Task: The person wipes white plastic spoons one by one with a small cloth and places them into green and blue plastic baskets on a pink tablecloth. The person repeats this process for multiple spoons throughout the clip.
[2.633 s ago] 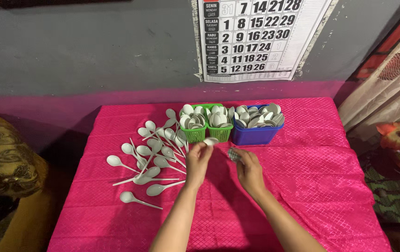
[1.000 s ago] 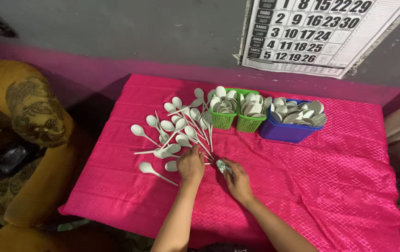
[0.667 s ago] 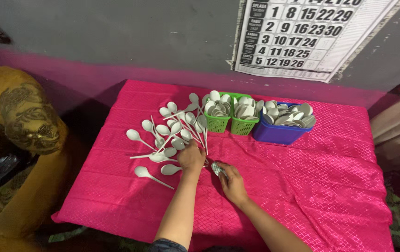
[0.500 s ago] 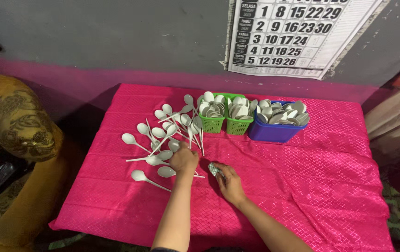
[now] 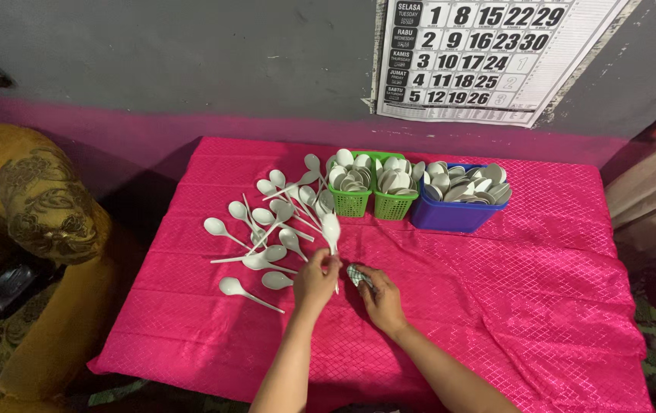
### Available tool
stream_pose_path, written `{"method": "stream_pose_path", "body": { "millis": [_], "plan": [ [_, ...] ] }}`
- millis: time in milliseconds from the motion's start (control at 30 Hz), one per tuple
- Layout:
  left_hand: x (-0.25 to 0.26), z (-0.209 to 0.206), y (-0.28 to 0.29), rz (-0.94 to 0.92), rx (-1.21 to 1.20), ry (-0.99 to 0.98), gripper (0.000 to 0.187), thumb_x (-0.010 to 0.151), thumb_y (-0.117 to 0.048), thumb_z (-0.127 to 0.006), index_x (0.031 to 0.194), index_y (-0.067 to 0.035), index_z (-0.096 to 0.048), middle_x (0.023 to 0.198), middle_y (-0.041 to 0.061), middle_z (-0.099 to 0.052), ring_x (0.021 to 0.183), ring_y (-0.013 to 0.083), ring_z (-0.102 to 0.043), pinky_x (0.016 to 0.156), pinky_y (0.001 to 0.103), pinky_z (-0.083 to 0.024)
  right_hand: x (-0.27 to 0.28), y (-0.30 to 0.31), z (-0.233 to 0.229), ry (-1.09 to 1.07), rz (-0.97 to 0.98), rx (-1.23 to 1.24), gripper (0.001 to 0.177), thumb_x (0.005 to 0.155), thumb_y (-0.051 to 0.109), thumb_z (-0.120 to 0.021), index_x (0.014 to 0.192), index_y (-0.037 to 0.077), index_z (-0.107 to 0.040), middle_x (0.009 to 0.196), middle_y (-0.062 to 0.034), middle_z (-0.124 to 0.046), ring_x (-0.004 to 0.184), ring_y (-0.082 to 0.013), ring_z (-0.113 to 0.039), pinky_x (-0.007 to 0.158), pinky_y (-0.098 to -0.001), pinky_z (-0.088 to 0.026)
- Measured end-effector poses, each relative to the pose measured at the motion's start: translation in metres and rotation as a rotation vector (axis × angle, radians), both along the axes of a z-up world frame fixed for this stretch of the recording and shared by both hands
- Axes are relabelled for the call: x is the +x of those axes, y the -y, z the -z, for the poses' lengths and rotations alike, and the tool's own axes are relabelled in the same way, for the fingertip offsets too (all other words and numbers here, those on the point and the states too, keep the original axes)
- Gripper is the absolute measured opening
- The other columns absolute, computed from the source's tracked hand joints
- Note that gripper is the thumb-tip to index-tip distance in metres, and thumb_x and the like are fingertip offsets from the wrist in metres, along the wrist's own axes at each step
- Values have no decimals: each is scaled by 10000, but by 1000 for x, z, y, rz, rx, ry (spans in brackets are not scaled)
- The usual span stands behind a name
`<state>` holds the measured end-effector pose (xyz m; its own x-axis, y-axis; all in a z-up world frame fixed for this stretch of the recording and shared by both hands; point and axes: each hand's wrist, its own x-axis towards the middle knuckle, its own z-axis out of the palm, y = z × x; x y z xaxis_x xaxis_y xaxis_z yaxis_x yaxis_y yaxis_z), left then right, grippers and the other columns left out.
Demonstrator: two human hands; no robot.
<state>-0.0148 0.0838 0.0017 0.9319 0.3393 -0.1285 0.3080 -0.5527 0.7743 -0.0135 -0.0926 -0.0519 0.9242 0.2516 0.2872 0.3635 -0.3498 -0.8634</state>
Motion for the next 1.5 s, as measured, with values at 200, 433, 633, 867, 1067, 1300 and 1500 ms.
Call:
{"method": "stream_pose_path", "body": {
  "millis": [200, 433, 633, 867, 1067, 1300, 1500],
  "plan": [
    [-10, 3, 29, 69, 99, 162, 242, 958, -374, -678, 1064, -167, -744, 826, 77, -764, 746, 256, -748, 642, 400, -565, 8, 8, -13, -255, 239, 393, 329, 973, 11, -636, 1296, 76, -639, 1109, -166, -731, 947, -306, -707, 825, -378, -603],
    [-12, 18, 54, 205, 113, 376, 201, 892, -107, -675, 1085, -80, -727, 939, 144, -776, 845, 314, -740, 724, 421, -570, 17, 37, -61, 639, -29, -161, 447, 775, -73, -684, 1187, 99, -685, 1170, -151, -661, 1011, -338, -640, 878, -414, -558],
    [-15, 0, 75, 177, -292, 127, 226, 933, -130, -621, 1153, -109, -673, 1002, 79, -778, 767, 237, -793, 686, 365, -602, 37, 47, -87, 539, 231, -188, 421, 801, -100, -683, 1179, 81, -718, 1163, -118, -664, 999, -323, -632, 849, -411, -550],
    [-9, -13, 67, 183, -168, 166, 188, 964, -139, -638, 1141, -99, -685, 970, 75, -795, 737, 196, -773, 666, 342, -581, 20, 50, -92, 654, 64, -202, 388, 743, -69, -707, 1103, 75, -735, 1120, -138, -674, 950, -323, -624, 806, -409, -549],
    [-14, -4, 76, 216, -219, 174, 197, 971, -142, -618, 1157, -111, -676, 991, 66, -798, 729, 175, -789, 670, 336, -589, 29, 57, -97, 572, 246, -166, 378, 777, -111, -662, 1099, 74, -728, 1083, -131, -690, 965, -315, -637, 807, -421, -545],
    [-11, -9, 69, 213, -212, 168, 201, 969, -128, -618, 1163, -101, -663, 953, 84, -788, 710, 189, -787, 670, 341, -592, 14, 56, -92, 620, 135, -207, 401, 750, -103, -674, 1088, 102, -738, 1155, -155, -696, 959, -325, -648, 805, -416, -558],
    [-13, -7, 79, 256, -188, 176, 206, 975, -131, -619, 1167, -111, -691, 979, 65, -807, 722, 170, -778, 678, 336, -599, 26, 57, -87, 503, 276, -202, 379, 766, -116, -685, 1069, 101, -759, 1062, -92, -699, 927, -301, -644, 796, -420, -539]
  ]
}}
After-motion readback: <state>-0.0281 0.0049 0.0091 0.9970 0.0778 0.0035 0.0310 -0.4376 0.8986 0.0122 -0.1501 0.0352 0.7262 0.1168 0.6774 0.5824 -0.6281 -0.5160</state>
